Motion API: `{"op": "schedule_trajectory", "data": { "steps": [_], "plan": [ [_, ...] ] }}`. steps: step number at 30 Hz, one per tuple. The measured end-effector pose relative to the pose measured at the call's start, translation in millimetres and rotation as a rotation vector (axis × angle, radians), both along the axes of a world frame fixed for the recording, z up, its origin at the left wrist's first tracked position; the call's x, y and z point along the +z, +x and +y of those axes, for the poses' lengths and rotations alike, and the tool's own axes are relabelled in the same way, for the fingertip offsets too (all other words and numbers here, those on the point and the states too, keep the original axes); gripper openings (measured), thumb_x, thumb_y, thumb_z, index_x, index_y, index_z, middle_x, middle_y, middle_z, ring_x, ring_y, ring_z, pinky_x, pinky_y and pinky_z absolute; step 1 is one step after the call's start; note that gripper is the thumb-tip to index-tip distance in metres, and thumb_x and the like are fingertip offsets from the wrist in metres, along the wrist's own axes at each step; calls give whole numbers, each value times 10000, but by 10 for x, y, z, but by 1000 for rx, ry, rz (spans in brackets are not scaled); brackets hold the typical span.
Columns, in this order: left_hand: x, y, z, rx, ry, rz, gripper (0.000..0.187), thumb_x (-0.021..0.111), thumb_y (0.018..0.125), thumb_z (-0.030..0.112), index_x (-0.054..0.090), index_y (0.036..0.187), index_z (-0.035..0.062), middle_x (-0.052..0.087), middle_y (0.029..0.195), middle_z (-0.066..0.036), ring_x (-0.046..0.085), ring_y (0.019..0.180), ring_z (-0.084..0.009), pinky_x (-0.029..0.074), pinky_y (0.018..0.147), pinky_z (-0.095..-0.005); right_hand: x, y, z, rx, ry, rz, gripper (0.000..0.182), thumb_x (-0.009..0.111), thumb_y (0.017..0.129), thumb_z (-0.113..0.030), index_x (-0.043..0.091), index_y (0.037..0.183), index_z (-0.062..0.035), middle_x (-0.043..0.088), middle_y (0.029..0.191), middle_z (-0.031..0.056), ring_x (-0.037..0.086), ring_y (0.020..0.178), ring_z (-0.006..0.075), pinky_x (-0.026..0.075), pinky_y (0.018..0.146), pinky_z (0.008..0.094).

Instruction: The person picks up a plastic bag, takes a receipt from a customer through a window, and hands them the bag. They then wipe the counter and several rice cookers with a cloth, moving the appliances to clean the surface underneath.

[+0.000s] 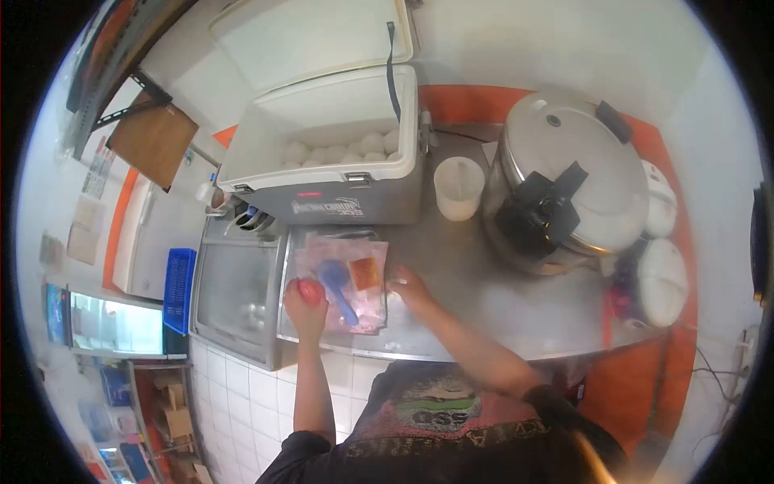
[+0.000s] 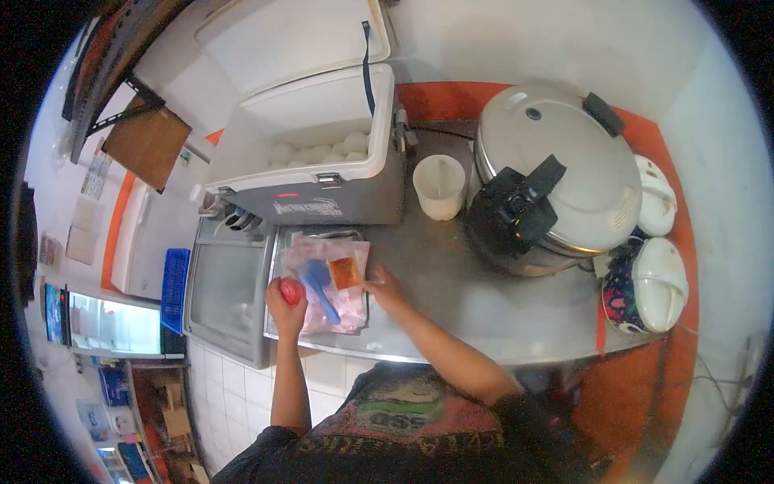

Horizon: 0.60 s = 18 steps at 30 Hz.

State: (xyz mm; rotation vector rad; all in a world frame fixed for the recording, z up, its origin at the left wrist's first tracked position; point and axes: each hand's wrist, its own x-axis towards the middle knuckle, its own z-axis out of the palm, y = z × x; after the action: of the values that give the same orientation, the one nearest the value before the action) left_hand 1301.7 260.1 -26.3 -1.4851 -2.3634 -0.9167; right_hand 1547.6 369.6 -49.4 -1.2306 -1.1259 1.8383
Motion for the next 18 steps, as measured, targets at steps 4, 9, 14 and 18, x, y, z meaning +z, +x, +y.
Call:
{"op": "schedule_trajectory", "data": {
  "steps": [4, 9, 14, 18],
  "plan": [
    [-209, -390, -22, -143, -389, -26, 623, 787, 699, 208, 522, 1231, 18, 548, 1179, -205, 520, 1107, -390, 400, 1004, -463, -636, 505, -76, 62, 59, -210, 458, 667, 858, -160, 587, 1285, -16, 650, 1203, 129, 571, 1155, 197, 466, 934, 328],
    [-828, -967, 132, -317, 83, 163, 482, 670, 861, 437, 620, 1080, 11, 562, 1236, -250, 509, 1175, -385, 391, 1003, -553, -812, 1976, -796, -402, -53, -206, 407, 659, 859, -160, 618, 1246, -39, 677, 1112, 105, 620, 1041, 193, 503, 865, 351],
    [299, 748, 1024, -814, 214, -225, 252, 613, 907, 222, 645, 1060, 25, 586, 1032, -189, 555, 952, -378, 461, 834, -515, -13, 2775, -1723, -1166, -82, -201, 364, 667, 894, -187, 629, 1212, -15, 681, 1033, 72, 627, 917, 164, 514, 791, 316],
    [1005, 1906, 1131, -972, 476, 18, 190, 605, 885, 163, 673, 1006, 34, 629, 914, -175, 585, 834, -371, 473, 800, -505, 272, 3004, -2409, -1431, -49, -159, 374, 666, 903, -200, 624, 1199, 25, 685, 1025, 92, 634, 896, 163, 517, 797, 309]
  ]
}}
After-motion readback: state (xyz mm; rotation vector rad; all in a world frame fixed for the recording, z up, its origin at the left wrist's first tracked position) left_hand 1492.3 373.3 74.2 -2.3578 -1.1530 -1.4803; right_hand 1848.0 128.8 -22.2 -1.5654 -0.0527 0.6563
